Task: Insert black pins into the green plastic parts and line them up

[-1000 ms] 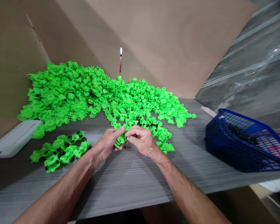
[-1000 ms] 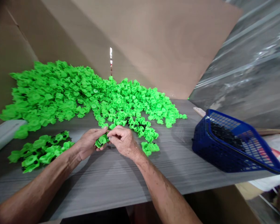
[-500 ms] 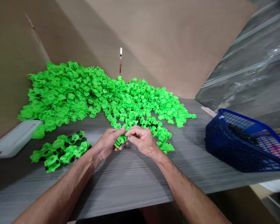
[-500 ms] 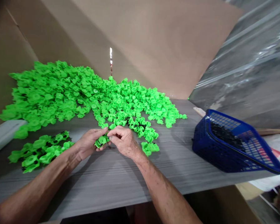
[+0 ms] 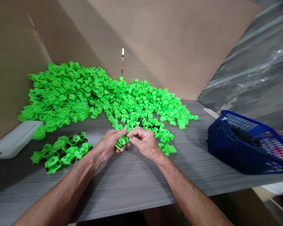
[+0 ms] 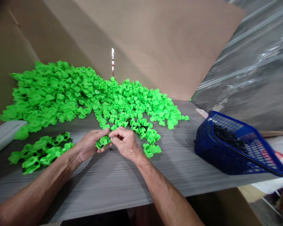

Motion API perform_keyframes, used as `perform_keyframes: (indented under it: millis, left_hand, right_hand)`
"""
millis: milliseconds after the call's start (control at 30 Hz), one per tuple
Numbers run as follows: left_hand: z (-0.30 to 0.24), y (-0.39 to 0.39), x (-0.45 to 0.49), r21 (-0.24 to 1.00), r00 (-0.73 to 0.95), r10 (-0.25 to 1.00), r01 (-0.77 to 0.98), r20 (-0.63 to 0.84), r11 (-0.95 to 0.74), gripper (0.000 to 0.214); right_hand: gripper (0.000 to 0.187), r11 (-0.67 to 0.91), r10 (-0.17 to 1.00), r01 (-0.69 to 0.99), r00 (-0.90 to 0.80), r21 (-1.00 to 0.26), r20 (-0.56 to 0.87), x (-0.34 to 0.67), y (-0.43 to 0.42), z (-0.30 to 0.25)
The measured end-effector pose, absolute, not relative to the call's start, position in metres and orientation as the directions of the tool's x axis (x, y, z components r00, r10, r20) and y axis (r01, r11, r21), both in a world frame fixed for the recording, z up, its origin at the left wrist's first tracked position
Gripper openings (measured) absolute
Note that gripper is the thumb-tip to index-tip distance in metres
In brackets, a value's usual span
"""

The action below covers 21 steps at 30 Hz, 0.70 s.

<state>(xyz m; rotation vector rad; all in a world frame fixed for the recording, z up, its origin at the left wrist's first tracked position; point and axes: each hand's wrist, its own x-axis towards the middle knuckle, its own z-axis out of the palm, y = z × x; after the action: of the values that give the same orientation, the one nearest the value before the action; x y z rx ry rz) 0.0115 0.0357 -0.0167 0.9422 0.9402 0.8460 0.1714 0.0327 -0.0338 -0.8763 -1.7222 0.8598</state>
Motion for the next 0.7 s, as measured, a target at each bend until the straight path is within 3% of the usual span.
perform_keyframes:
  millis: [700]
  left_hand:
    - [-0.016, 0.0346, 0.0149, 0.961, 0.216, 0.949, -0.104, -0.229, 0.256, 0.047]
  right_hand:
    - [0.006, 0.475, 0.869, 0.171, -0.246, -0.863, 0.429, 0.1698, 0.0322, -0.0324]
